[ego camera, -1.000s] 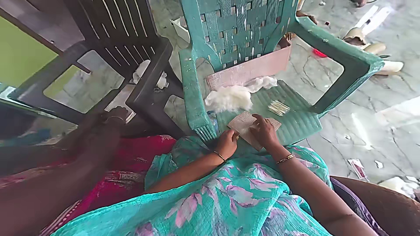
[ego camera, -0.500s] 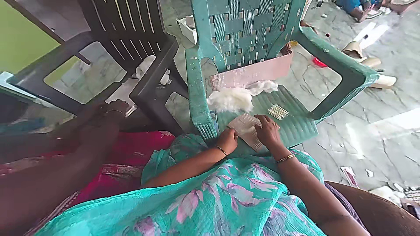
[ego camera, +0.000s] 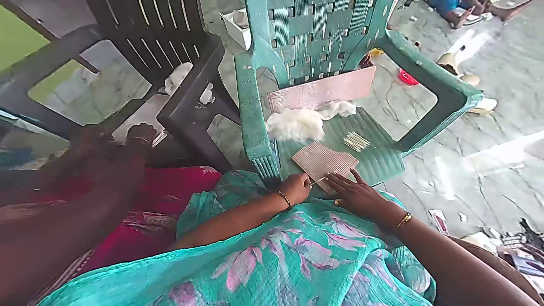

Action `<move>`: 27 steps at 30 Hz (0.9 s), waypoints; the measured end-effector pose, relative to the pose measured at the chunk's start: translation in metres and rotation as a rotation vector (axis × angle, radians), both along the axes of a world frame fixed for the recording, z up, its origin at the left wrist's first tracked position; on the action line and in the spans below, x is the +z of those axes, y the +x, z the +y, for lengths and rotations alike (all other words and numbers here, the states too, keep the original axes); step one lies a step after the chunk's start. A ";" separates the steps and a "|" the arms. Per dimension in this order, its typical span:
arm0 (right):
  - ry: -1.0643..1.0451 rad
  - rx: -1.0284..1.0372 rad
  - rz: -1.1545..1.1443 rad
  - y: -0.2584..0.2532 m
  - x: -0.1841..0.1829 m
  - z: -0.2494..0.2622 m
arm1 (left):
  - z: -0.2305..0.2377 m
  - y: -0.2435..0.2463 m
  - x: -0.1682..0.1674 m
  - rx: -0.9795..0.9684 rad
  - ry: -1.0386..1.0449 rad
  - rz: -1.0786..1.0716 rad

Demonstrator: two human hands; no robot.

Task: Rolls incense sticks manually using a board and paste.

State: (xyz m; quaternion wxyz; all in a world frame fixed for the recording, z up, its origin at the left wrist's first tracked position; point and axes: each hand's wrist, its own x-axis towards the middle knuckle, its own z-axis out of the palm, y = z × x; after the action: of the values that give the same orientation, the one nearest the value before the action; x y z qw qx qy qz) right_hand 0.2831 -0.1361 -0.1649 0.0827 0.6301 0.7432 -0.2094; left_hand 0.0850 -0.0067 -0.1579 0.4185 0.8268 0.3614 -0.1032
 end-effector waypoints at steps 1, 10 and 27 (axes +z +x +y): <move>0.006 0.015 -0.002 0.004 0.003 -0.006 | -0.001 0.000 -0.001 -0.010 -0.009 -0.009; 0.216 -0.101 0.054 0.016 -0.011 0.044 | 0.014 0.005 -0.006 0.180 0.071 -0.078; 0.020 0.091 0.063 0.018 0.005 0.000 | 0.005 0.006 -0.007 -0.015 0.019 -0.063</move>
State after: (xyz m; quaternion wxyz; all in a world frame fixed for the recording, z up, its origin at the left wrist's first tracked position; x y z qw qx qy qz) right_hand 0.3015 -0.1361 -0.1596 0.0626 0.5896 0.7753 -0.2178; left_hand 0.0909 -0.0012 -0.1653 0.4211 0.8362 0.3429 -0.0767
